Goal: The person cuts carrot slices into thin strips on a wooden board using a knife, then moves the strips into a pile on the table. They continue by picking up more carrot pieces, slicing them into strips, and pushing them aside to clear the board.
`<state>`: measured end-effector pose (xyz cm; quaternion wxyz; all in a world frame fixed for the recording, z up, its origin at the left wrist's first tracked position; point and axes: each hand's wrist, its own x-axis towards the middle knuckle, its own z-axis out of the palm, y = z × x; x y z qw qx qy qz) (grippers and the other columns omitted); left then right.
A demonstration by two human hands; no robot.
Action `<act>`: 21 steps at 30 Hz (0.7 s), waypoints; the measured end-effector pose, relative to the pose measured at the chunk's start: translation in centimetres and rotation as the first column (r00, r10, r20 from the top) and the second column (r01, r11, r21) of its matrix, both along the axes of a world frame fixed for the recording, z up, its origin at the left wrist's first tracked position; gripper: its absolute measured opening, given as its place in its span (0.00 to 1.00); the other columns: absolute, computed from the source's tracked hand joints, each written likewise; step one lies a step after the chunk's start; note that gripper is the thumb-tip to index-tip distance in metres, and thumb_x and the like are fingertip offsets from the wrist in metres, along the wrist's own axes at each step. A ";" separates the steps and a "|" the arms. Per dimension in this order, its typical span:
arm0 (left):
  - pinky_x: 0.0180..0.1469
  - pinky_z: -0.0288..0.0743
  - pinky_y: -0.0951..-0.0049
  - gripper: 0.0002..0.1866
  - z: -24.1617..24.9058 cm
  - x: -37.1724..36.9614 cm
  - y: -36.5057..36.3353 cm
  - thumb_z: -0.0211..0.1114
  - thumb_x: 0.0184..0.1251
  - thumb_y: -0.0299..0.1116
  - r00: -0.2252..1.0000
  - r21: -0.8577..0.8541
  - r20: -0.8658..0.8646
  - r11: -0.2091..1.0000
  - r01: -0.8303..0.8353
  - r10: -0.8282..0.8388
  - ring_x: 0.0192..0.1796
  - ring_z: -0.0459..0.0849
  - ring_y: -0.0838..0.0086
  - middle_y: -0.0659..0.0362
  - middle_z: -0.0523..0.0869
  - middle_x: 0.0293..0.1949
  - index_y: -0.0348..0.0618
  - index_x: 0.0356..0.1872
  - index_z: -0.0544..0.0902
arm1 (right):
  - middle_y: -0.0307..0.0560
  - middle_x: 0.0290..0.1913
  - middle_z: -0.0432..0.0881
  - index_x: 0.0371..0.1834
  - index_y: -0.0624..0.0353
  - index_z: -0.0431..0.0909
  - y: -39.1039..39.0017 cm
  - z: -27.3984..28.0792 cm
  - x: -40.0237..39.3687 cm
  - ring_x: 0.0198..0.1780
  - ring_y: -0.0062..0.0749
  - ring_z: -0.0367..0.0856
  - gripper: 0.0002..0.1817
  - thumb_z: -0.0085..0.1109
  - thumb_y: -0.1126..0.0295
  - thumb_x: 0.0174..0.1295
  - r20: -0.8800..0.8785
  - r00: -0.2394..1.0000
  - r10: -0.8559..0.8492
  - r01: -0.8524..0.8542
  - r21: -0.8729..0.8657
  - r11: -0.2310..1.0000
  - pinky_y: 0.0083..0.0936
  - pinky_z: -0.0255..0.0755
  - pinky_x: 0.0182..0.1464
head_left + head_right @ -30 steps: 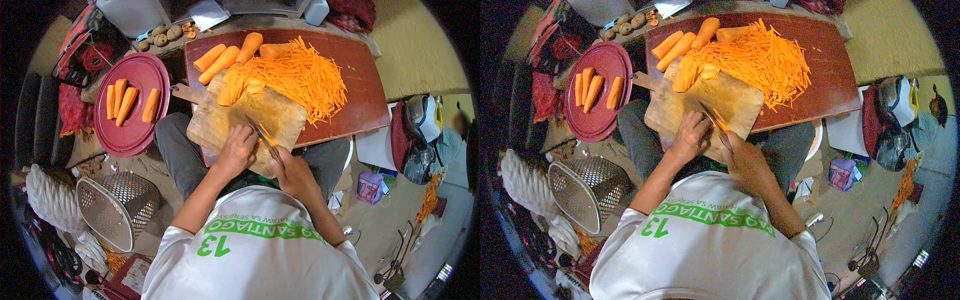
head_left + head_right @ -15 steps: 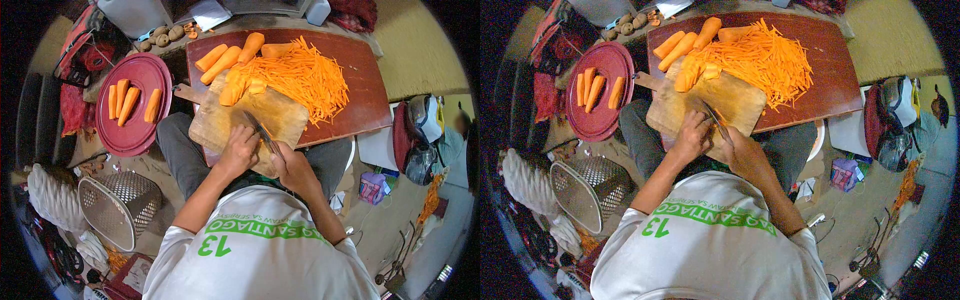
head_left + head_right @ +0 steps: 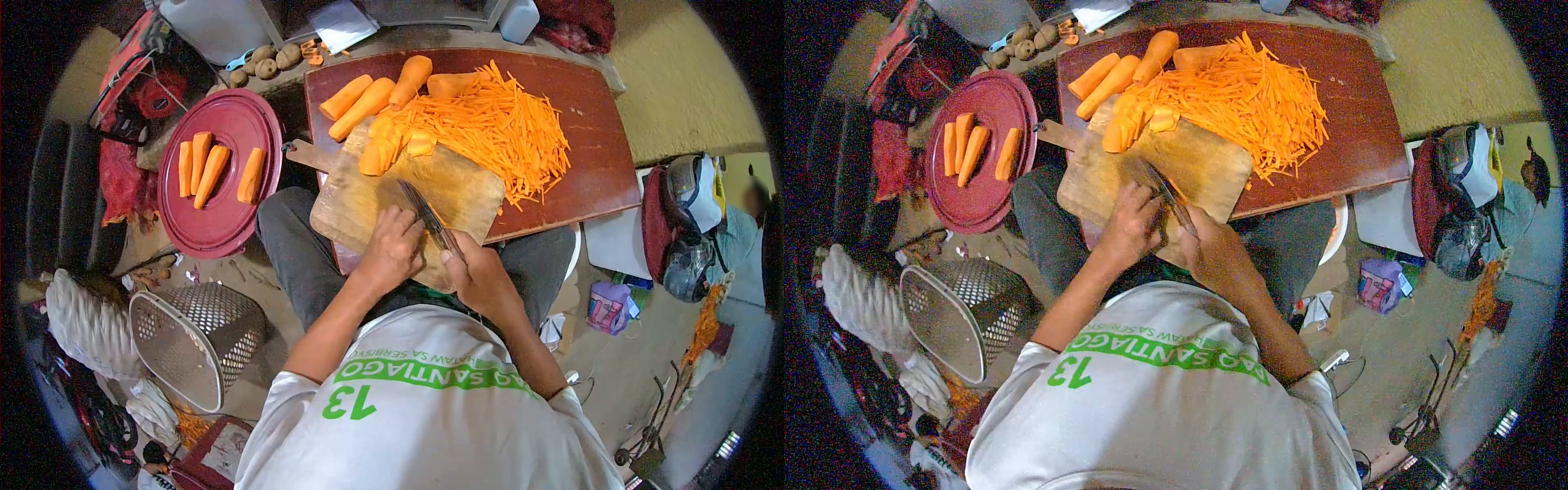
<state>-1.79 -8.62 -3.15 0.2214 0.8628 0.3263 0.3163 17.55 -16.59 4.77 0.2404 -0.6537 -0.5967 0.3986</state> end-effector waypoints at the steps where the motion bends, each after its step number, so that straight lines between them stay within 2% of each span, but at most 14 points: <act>1: 0.54 0.75 0.49 0.22 0.0 0.0 0.0 0.74 0.43 0.21 1.000 -0.010 -0.004 1.000 -0.001 0.001 0.49 0.78 0.47 0.47 0.80 0.46 0.32 0.45 0.86 | 0.71 0.45 0.87 0.67 0.64 0.76 -0.4 1.1 0.0 0.50 0.74 0.87 0.18 0.56 0.65 0.82 -0.029 0.999 -0.014 0.013 -0.021 1.000 0.55 0.80 0.50; 2: 0.53 0.75 0.49 0.22 0.0 0.1 0.0 0.74 0.43 0.21 1.000 -0.001 0.011 1.000 -0.004 0.004 0.49 0.78 0.48 0.47 0.80 0.45 0.32 0.45 0.86 | 0.70 0.44 0.87 0.65 0.65 0.77 -0.8 1.9 0.0 0.50 0.73 0.87 0.16 0.56 0.67 0.82 -0.057 0.998 -0.025 0.022 -0.046 0.999 0.50 0.80 0.50; 5: 0.53 0.74 0.49 0.21 -0.2 0.1 -0.2 0.74 0.44 0.22 0.999 0.011 0.026 1.000 -0.019 0.019 0.49 0.78 0.48 0.48 0.80 0.45 0.32 0.45 0.86 | 0.71 0.44 0.86 0.65 0.65 0.76 -2.2 2.8 0.3 0.50 0.73 0.86 0.17 0.55 0.67 0.82 -0.019 1.000 -0.011 0.008 -0.159 0.987 0.50 0.80 0.50; 8: 0.52 0.74 0.49 0.20 -0.2 0.2 0.0 0.74 0.43 0.22 1.000 0.024 0.009 1.000 -0.013 0.012 0.49 0.77 0.48 0.48 0.79 0.44 0.32 0.44 0.86 | 0.70 0.43 0.86 0.65 0.65 0.76 -1.9 0.6 -0.3 0.49 0.71 0.88 0.17 0.57 0.66 0.81 -0.002 1.000 0.003 -0.003 0.009 1.000 0.49 0.80 0.49; 11: 0.52 0.74 0.50 0.19 0.4 0.1 0.1 0.73 0.44 0.22 1.000 0.037 0.021 0.999 -0.012 0.011 0.48 0.77 0.48 0.47 0.79 0.44 0.32 0.42 0.85 | 0.71 0.43 0.86 0.64 0.66 0.76 0.0 0.6 -0.7 0.49 0.71 0.88 0.17 0.57 0.66 0.81 0.015 1.000 -0.013 0.014 -0.068 0.998 0.49 0.80 0.49; 17: 0.49 0.75 0.51 0.14 -0.6 0.1 -0.1 0.74 0.46 0.21 0.994 0.050 0.086 0.996 -0.072 0.068 0.45 0.78 0.48 0.47 0.79 0.41 0.32 0.38 0.85 | 0.69 0.43 0.86 0.63 0.65 0.77 -0.9 1.7 1.4 0.47 0.71 0.88 0.16 0.59 0.69 0.79 -0.020 0.999 -0.044 0.046 0.128 0.991 0.50 0.80 0.47; 19: 0.49 0.77 0.51 0.15 -1.1 0.2 0.0 0.75 0.48 0.21 0.986 0.026 0.123 0.993 -0.118 0.114 0.45 0.80 0.47 0.46 0.80 0.40 0.31 0.40 0.87 | 0.67 0.44 0.87 0.64 0.65 0.78 -1.2 2.2 2.1 0.47 0.69 0.88 0.17 0.61 0.68 0.78 0.039 0.999 0.010 -0.010 0.002 1.000 0.49 0.80 0.47; 20: 0.46 0.76 0.51 0.12 -1.2 0.2 0.0 0.73 0.48 0.20 0.976 0.013 0.177 0.991 -0.133 0.128 0.42 0.79 0.48 0.46 0.79 0.37 0.32 0.36 0.85 | 0.66 0.44 0.88 0.64 0.64 0.78 -1.4 2.4 2.4 0.47 0.69 0.89 0.17 0.62 0.67 0.78 0.066 0.997 0.037 -0.033 -0.060 0.998 0.49 0.81 0.47; 21: 0.43 0.75 0.52 0.09 -0.6 0.1 0.1 0.72 0.48 0.18 0.963 0.000 0.228 0.989 -0.147 0.143 0.39 0.78 0.49 0.47 0.77 0.35 0.33 0.31 0.83 | 0.68 0.44 0.88 0.65 0.62 0.78 -1.7 2.1 2.5 0.47 0.71 0.88 0.18 0.62 0.66 0.78 0.035 0.997 0.066 -0.064 -0.058 0.996 0.53 0.81 0.48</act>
